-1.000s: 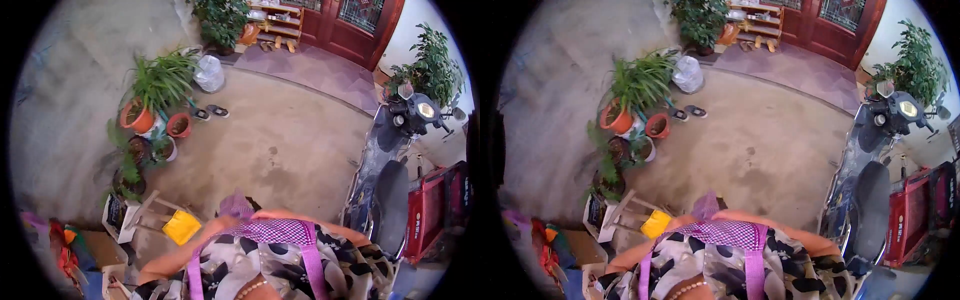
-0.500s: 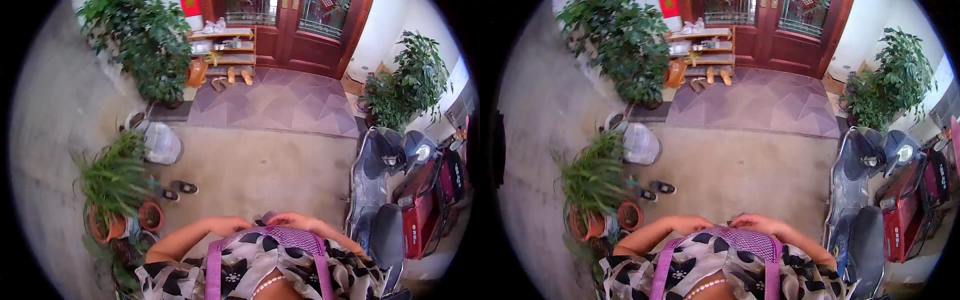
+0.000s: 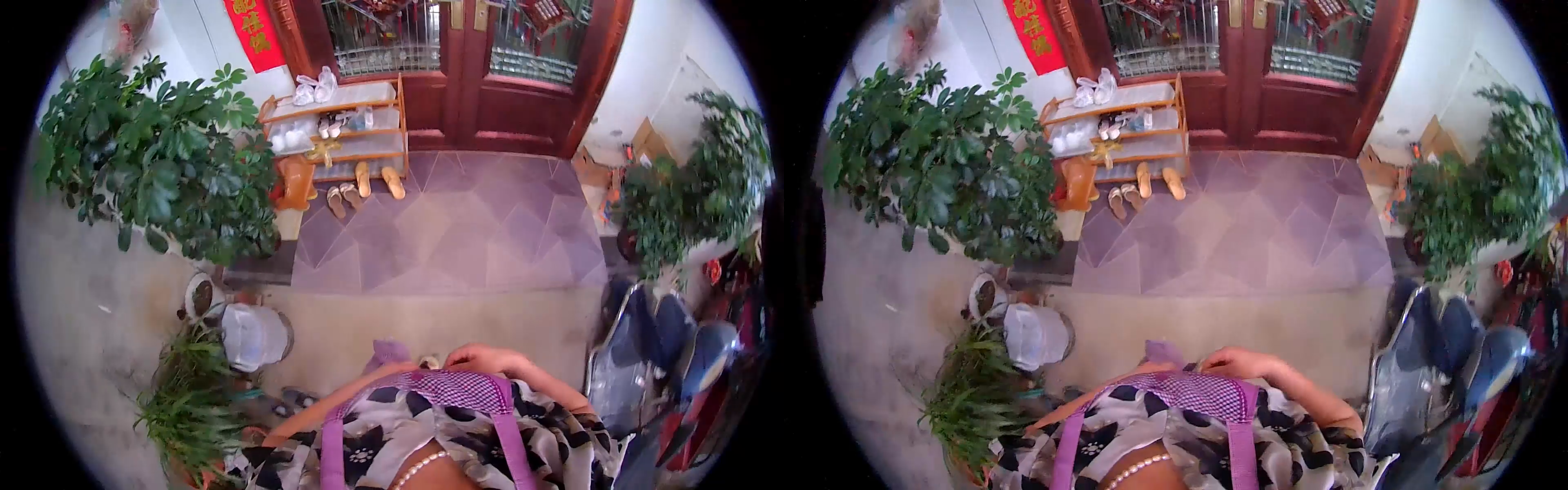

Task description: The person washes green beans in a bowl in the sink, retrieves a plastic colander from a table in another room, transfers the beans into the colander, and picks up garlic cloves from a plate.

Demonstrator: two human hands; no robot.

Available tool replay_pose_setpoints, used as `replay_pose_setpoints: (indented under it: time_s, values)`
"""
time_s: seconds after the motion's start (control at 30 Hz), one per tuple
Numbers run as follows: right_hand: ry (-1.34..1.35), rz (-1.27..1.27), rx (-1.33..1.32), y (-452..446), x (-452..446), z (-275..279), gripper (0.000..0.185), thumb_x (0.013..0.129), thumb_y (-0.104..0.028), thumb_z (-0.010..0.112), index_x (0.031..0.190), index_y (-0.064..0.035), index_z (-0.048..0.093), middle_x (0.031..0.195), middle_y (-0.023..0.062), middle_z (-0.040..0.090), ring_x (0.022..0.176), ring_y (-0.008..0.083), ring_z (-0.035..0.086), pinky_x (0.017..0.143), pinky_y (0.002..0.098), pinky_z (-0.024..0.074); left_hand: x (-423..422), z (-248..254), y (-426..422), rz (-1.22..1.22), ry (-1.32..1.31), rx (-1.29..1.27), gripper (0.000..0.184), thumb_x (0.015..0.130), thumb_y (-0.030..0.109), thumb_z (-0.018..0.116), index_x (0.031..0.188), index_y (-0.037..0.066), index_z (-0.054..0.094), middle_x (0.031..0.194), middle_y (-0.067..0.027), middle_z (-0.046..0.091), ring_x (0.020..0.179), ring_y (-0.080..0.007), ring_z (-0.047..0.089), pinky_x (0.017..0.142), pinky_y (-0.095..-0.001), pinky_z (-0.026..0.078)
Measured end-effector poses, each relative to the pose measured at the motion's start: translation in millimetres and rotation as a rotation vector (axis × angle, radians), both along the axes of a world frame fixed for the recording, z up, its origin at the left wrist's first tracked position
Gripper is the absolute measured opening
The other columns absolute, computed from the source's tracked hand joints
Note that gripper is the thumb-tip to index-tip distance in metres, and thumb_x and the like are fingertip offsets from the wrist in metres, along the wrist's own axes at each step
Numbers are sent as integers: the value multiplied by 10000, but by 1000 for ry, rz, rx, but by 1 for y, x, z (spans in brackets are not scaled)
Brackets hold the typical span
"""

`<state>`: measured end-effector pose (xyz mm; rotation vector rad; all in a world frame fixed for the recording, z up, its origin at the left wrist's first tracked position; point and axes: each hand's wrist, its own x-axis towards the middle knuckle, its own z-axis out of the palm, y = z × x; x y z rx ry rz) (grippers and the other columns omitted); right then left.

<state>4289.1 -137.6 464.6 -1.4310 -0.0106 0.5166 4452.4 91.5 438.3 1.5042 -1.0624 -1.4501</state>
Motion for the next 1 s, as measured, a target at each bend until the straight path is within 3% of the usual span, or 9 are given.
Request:
replay_pose_setpoints:
  time_s: [0.2, 0.33, 0.47, 0.6, 0.67, 0.73, 0.8, 0.87, 1.0]
  values:
    - [-84, 84, -107, -200, 210, -4, 187, 895, -143, 466, 993, -19, 567, 907, 17, 592, 863, 96, 506, 812, 245, 404, 164, -22, -143, 179, 100, 102, 265, 841, 210, 542, 1062, 65, 559, 930, -85, 587, 936, -175, 529, 840, -307, 405]
    - [16, -69, -150, -347, 358, 35, 210, 904, -163, 449, 1036, -40, 555, 983, 26, 577, 945, 105, 487, 865, 262, 381, 292, -45, -280, 172, 169, 121, 257, 839, 216, 545, 1043, 62, 565, 914, -85, 588, 919, -171, 531, 825, -305, 408]
    - [-144, -207, -473, -504, 484, 106, 217, 903, -153, 433, 1056, -53, 551, 988, 50, 580, 956, 125, 500, 859, 277, 392, 398, -20, -426, 48, 200, 107, 251, 837, 222, 548, 1025, 59, 571, 899, -84, 590, 901, -167, 533, 811, -303, 411]
    - [-200, -480, -664, -654, 565, 188, 235, 866, -121, 466, 1082, -49, 524, 943, 66, 574, 830, 160, 533, 772, 281, 436, 490, 21, -546, -43, 179, 93, 245, 834, 229, 552, 1007, 56, 576, 883, -83, 591, 884, -163, 536, 797, -300, 414]
    - [-439, -732, -840, -740, 608, 204, 261, 823, -66, 497, 1081, -50, 527, 919, 74, 565, 795, 164, 534, 745, 274, 443, 536, 34, -596, -21, 178, 79, 243, 833, 232, 553, 998, 54, 579, 876, -83, 592, 875, -162, 537, 789, -299, 415]
    - [-393, -939, -902, -827, 652, 230, 274, 793, -65, 537, 1067, -47, 534, 922, 113, 566, 842, 220, 548, 775, 307, 438, 574, 39, -639, 9, 181, 74, 242, 832, 235, 555, 989, 53, 582, 868, -83, 593, 866, -160, 538, 782, -298, 417]
    - [-694, -980, -1482, -934, 691, 233, 309, 780, -118, 582, 1076, -49, 527, 948, 148, 561, 917, 293, 533, 811, 356, 423, 604, 37, -678, 48, 190, 75, 240, 831, 238, 556, 980, 51, 585, 860, -83, 594, 857, -158, 539, 775, -297, 418]
    - [-844, -1014, -1779, -1032, 732, 240, 395, 764, -201, 618, 1107, -42, 502, 1048, 152, 536, 1016, 328, 480, 863, 400, 389, 626, 30, -715, 109, 218, 81, 239, 830, 241, 558, 971, 50, 588, 852, -82, 594, 849, -156, 540, 768, -296, 420]
    - [-734, -1188, -2243, -1175, 790, 232, 465, 771, -369, 590, 1078, -33, 495, 1071, 142, 506, 1018, 309, 462, 876, 407, 357, 665, 27, -797, 231, 251, 75, 238, 828, 247, 561, 952, 46, 593, 837, -82, 596, 831, -152, 542, 753, -293, 423]
